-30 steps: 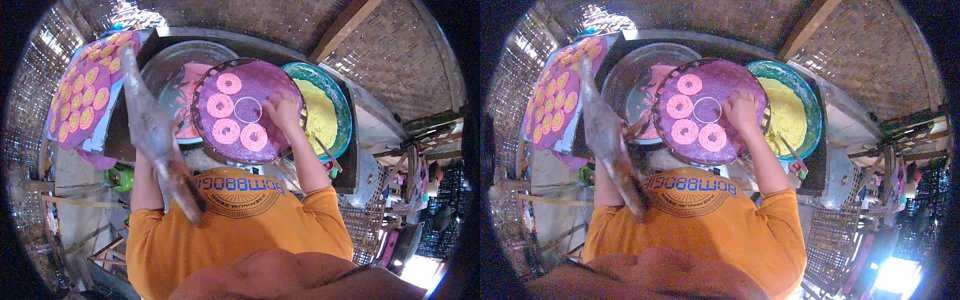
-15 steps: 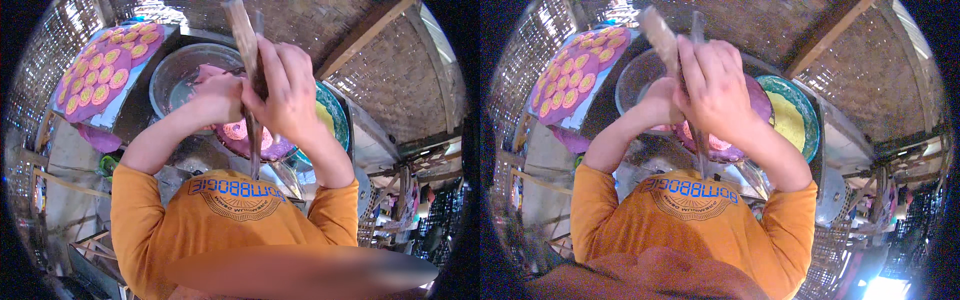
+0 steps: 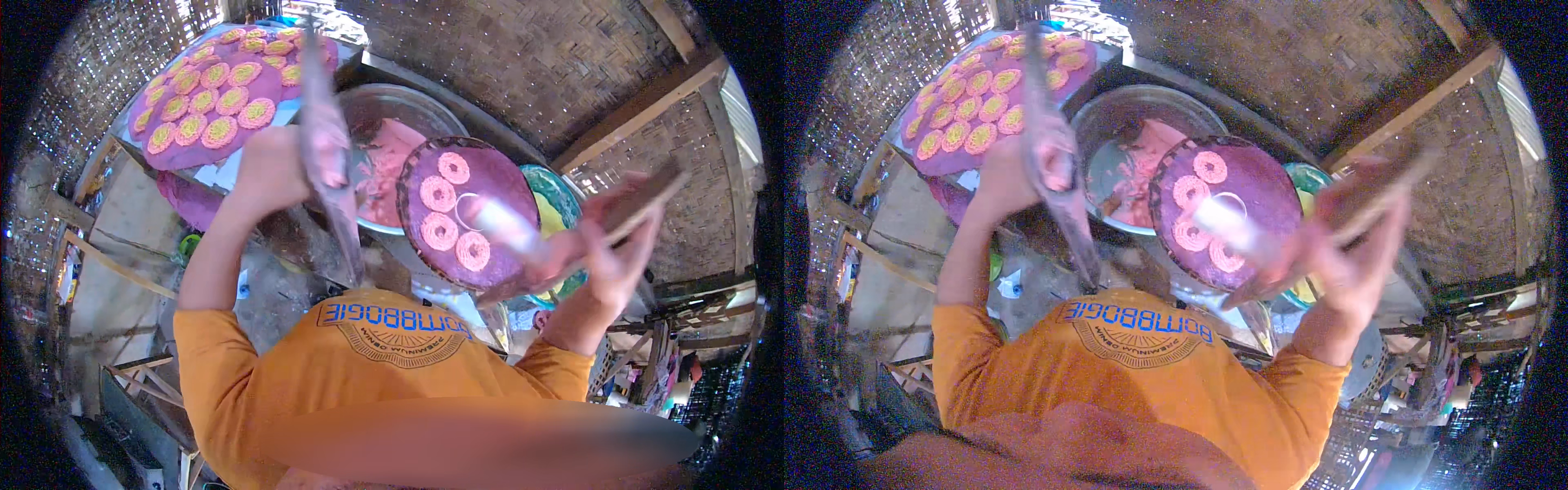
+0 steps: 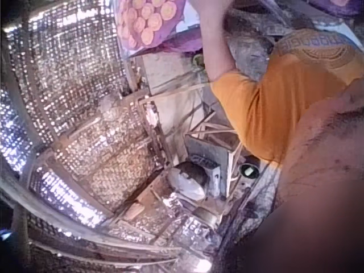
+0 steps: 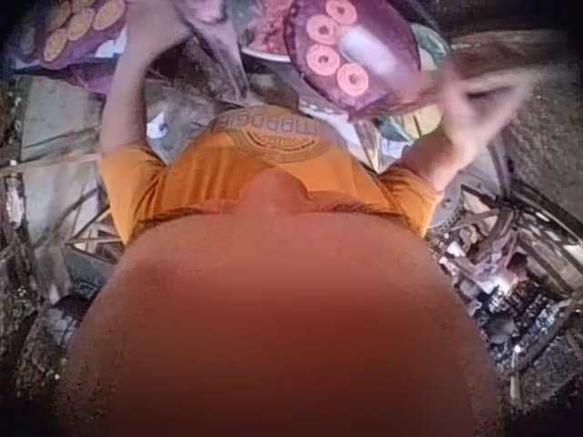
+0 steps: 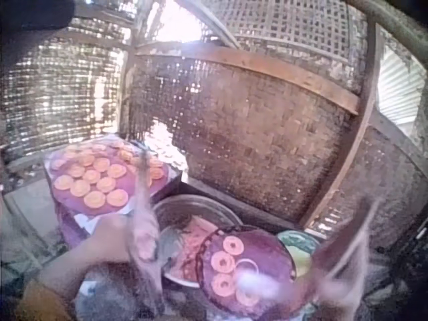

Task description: The person puts yellow batter into a circular mold using a spoon and transfers the formed rounds onto a large tray. They repeat the process with pink batter, arranging the colorful snack rounds on the tray.

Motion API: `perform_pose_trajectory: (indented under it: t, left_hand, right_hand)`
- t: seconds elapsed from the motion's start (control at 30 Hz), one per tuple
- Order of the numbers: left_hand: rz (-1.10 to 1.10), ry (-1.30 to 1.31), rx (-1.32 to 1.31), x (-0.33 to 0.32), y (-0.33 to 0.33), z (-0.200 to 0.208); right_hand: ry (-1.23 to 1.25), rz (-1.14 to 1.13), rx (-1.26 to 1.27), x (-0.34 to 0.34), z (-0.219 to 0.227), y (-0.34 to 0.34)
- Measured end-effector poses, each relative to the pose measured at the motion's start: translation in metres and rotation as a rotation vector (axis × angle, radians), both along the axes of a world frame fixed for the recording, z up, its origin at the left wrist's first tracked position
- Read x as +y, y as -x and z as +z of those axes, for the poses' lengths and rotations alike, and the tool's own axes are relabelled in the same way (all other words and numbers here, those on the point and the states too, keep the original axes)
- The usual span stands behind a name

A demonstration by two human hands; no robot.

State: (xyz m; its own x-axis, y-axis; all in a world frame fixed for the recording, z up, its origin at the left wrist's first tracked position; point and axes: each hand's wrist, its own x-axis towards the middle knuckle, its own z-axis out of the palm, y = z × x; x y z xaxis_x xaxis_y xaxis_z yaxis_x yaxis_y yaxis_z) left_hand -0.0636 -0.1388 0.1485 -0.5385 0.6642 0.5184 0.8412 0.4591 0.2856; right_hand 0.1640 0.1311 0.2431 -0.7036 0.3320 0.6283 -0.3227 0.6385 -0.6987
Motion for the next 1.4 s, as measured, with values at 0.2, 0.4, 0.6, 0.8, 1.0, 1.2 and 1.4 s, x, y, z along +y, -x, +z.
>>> perform_pose_trajectory:
  t: [0.2, 0.4, 0.6, 0.8, 1.0, 1.2, 1.4]
  left_hand:
    - [-0.844, -0.758, -0.881, -0.002, 0.043, -0.072]
    - [-1.108, -1.372, -0.894, -0.014, 0.056, -0.038]
    - [-0.683, -1.364, -0.850, -0.095, 0.084, -0.090]
    - [-0.518, -1.095, -0.732, -0.118, 0.093, -0.113]
    - [-0.622, -1.147, -0.994, -0.115, 0.108, -0.147]
    - [-0.555, -1.093, -0.942, -0.102, 0.107, -0.139]
    - [-0.566, -1.168, -0.893, -0.113, 0.114, -0.154]
  right_hand:
    - [0.426, -0.064, 0.856, -0.031, -0.041, 0.080]
    - [0.601, 0.329, 0.351, -0.092, -0.120, 0.142]
    - [-0.886, -0.240, -0.588, -0.055, -0.238, 0.150]
    - [-0.831, -0.325, -0.855, -0.020, -0.238, 0.139]
    - [-0.813, -0.421, -0.722, -0.011, -0.249, 0.156]
    - [-0.129, -0.092, -1.226, -0.053, -0.300, 0.226]
    - [0.528, 0.094, -1.341, -0.033, -0.324, 0.222]
